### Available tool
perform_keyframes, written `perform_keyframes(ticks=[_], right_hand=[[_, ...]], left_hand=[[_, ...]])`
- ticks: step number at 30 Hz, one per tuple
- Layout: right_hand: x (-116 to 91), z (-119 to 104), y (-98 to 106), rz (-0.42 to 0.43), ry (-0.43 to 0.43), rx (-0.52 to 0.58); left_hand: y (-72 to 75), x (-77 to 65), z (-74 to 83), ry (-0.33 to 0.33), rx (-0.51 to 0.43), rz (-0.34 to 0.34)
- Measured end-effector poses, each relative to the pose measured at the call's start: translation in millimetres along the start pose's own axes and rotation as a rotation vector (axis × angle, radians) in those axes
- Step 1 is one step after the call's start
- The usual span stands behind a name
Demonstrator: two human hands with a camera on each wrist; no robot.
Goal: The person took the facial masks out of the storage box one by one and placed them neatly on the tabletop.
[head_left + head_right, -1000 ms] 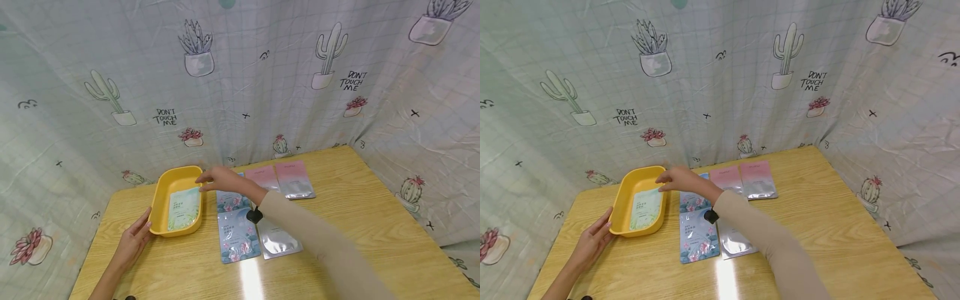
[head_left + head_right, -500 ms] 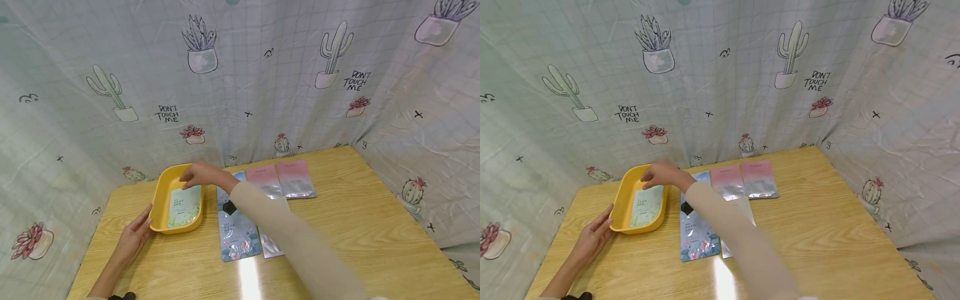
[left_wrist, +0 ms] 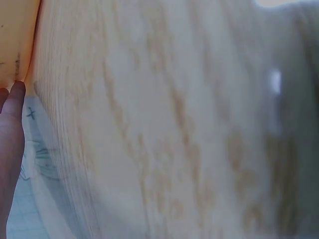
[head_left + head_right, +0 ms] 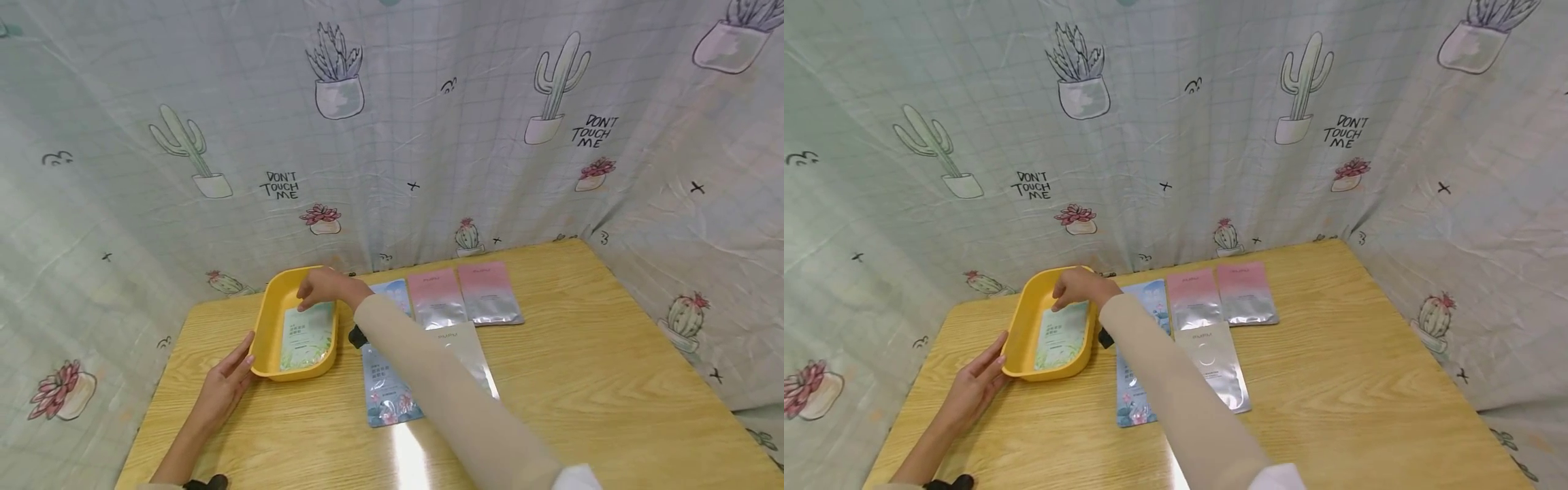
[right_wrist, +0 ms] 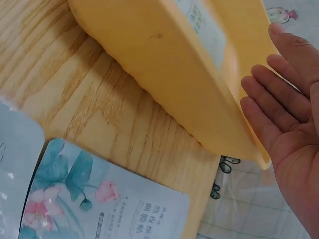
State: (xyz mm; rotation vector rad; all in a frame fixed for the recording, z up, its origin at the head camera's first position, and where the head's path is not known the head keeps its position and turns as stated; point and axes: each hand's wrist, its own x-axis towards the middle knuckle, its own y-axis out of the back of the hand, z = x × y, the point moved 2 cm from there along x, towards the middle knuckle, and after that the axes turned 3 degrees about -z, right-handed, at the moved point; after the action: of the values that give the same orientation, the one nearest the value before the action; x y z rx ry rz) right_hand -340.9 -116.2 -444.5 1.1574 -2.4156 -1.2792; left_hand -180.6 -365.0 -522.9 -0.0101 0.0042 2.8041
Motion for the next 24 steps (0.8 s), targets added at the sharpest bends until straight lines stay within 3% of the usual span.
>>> perform_keyframes(ticks=[6, 14, 24], right_hand=[[14, -5, -6, -0.009, -0.02, 0.032], [31, -6, -11, -0.035, -0.062, -0.103], [39, 2, -19, -0.041, -0.02, -0.031]], left_hand=[[4.7, -1.5, 3.7, -0.01, 0.015, 0.015], [2.2, 4.0, 1.9, 0.002, 0.05, 0.012], [-1.3, 3.4, 2.8, 0.028, 0.025, 0.03]])
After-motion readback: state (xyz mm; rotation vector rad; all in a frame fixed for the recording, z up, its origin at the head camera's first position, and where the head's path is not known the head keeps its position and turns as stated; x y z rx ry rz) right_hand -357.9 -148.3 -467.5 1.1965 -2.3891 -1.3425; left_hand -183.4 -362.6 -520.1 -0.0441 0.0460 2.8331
